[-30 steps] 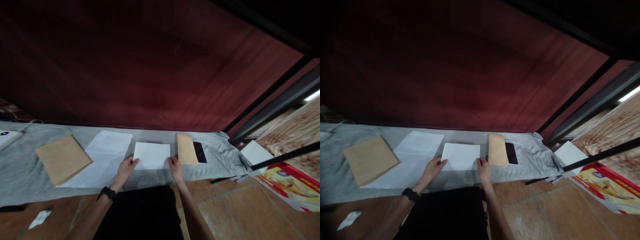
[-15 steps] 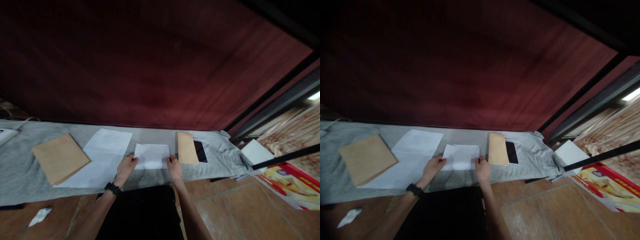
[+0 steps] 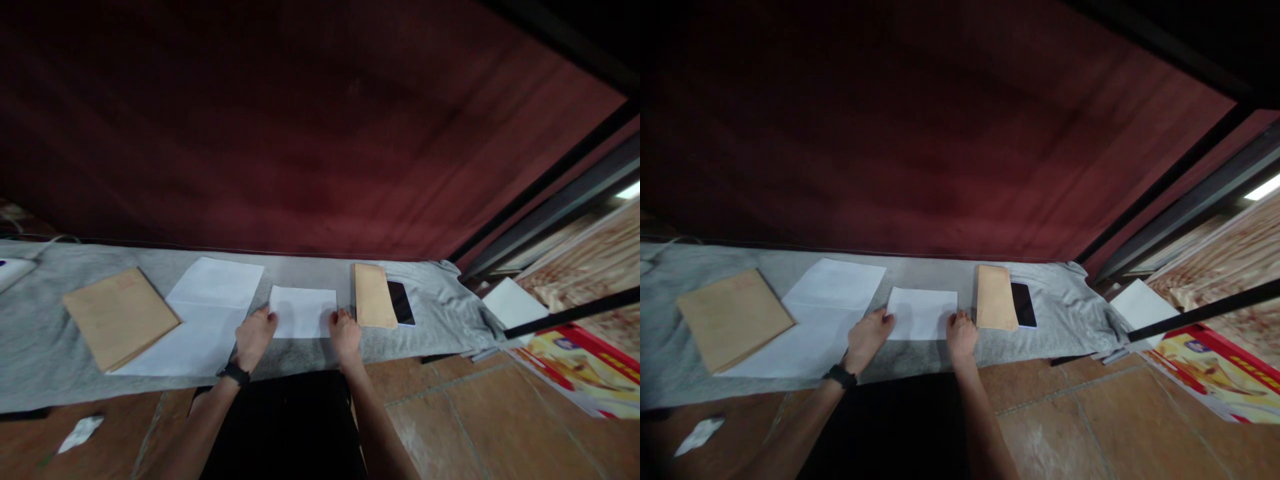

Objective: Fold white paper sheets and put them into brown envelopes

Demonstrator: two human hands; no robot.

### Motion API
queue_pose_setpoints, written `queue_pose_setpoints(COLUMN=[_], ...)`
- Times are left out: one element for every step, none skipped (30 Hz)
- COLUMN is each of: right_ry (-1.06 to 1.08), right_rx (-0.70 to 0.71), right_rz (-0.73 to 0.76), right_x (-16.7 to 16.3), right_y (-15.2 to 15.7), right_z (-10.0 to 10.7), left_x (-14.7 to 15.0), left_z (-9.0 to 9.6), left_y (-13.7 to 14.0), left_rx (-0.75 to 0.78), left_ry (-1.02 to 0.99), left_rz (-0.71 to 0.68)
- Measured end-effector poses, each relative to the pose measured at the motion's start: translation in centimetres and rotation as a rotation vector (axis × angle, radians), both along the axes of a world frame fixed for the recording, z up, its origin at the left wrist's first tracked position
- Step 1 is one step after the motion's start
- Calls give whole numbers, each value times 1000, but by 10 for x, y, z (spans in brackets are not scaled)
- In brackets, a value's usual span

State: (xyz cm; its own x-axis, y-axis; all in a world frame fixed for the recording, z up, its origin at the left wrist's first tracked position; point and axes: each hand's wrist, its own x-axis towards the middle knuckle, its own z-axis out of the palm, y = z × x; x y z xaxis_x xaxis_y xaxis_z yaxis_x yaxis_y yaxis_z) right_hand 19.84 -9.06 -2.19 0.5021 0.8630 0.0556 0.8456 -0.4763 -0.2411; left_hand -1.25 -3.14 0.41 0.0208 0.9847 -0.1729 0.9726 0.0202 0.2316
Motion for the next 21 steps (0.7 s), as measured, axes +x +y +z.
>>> queue_pose_setpoints(right_ry=[-7,-13,-20,-30,-44,-59,-74,-85,-90,-87,-76,-59,-38,-15,4,17,24,25,21,15,8], right_rx=[2,7,16,32,55,83,117,151,184,212,236,255,269,281,289,291,288,279,266,250,233], right_rz=[0,-3,-7,-12,-14,-11,-1,17,40,71,109,152,198,248,298,345,386,421,446,460,465], right_x=[-1,-1,-2,-2,-2,-2,-2,-2,-3,-4,-6,-9,-12,-16,-20,-23,-27,-30,-33,-34,-36], right_y=[0,0,-1,-1,-1,-2,-2,-1,0,1,3,6,9,12,15,18,20,22,23,24,25], right_z=[-1,-2,-3,-4,-4,-5,-5,-5,-4,-4,-5,-5,-7,-9,-11,-14,-18,-21,-24,-27,-29], left_x=[0,0,0,0,1,1,1,1,0,0,0,0,0,0,0,0,0,1,1,1,1], left_z=[0,-1,-1,-1,-2,-2,-3,-4,-5,-6,-7,-7,-8,-8,-7,-7,-7,-6,-6,-5,-4], left_y=[0,0,0,0,0,0,0,0,0,1,1,1,1,1,1,1,0,0,-1,-1,-2], left_rx=[7,10,10,7,7,9,10,11,12,14,12,9,8,7,6,5,6,8,7,7,6], left_ry=[0,3,6,10,13,16,19,22,23,24,24,22,21,21,24,28,32,37,41,46,49], left_rz=[-1,3,8,10,11,9,4,-1,-6,-9,-12,-15,-16,-19,-21,-21,-22,-23,-23,-23,-24])
